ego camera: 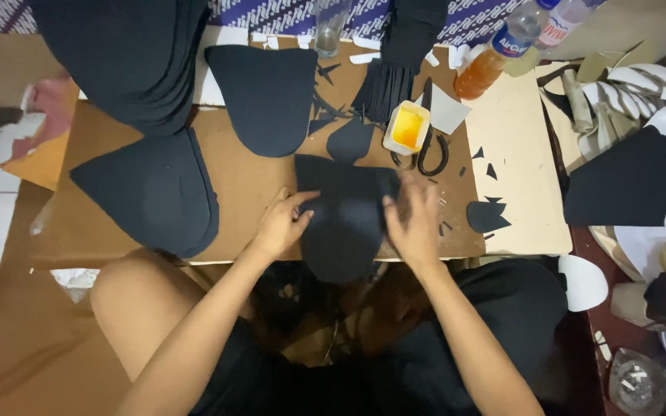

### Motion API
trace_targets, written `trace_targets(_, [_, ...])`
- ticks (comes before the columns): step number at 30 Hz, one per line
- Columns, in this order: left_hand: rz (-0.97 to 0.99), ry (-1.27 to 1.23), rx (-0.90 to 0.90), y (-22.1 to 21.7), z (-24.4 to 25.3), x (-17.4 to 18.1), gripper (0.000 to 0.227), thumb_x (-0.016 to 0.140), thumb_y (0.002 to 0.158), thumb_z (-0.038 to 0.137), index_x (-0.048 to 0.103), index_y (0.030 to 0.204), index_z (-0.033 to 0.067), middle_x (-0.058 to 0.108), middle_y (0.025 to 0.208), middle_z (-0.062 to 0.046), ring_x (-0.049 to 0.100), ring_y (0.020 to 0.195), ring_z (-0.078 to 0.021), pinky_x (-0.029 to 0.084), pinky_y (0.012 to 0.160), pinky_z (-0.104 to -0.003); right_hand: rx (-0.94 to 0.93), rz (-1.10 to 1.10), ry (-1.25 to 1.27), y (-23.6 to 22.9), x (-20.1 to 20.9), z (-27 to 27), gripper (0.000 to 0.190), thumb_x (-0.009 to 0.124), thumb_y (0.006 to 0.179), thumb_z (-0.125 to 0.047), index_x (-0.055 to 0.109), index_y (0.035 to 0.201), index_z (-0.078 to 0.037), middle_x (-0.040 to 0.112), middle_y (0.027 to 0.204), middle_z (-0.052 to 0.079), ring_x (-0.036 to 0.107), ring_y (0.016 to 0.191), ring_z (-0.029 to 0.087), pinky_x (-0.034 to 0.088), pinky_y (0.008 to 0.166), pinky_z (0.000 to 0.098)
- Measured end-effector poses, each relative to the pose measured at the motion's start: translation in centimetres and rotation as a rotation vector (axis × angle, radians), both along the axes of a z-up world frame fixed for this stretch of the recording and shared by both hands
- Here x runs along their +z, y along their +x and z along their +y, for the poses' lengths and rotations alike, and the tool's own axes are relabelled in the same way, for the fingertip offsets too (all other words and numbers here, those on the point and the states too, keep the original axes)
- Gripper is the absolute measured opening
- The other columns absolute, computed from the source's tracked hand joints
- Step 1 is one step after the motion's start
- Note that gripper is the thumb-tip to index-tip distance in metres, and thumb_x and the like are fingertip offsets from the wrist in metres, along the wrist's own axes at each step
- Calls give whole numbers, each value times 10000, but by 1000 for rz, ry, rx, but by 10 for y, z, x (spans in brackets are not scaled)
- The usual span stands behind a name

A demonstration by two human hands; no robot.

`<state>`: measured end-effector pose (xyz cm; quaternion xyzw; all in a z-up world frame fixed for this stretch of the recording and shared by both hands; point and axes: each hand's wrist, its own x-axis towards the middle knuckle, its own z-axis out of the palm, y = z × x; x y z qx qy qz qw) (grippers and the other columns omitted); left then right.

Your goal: Gluing and assembling multiple black material pieces together on a work surface to create a component.

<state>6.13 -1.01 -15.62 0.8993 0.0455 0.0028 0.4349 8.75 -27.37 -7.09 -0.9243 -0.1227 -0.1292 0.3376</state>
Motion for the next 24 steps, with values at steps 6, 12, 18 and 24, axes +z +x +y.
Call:
trace_targets(6, [174, 111, -75, -5, -2, 29, 482, 772, 853, 377, 679, 1326, 381, 690, 950, -88, 729, 946, -295, 574, 850, -439, 305, 351, 173, -12, -30, 28, 427, 612, 963, -90, 708, 1326, -294, 536, 1089, 2, 504, 1066, 208, 389, 991, 355])
trace_targets(12, [209, 54, -110, -3, 0, 24, 586, 851, 770, 340, 675, 1327, 387, 639, 1247, -112, 663, 1147, -358, 543, 977, -485, 264, 404, 10, -6, -48, 33, 449, 651, 948, -151, 679, 1339, -371, 508, 1112, -33, 466, 1106, 188, 338, 983, 385])
trace_targets(18, [246, 21, -197, -7, 2, 56, 614, 820, 818, 286, 624, 1399, 251, 571, 1302, -223, 640, 1158, -440, 518, 995, -509, 225, 438, -38, -11, -32, 44, 440, 638, 949, -138, 674, 1342, -332, 506, 1110, 7, 454, 1124, 221, 310, 982, 377])
trace_targets(24, [272, 18, -251, -10, 6, 72, 692, 838, 790, 276, 591, 1433, 220, 550, 1340, -237, 664, 1111, -416, 528, 980, -526, 204, 475, -59, -11, -28, 46, 446, 620, 967, -165, 656, 1367, -360, 491, 1120, -10, 438, 1140, 204, 296, 979, 361])
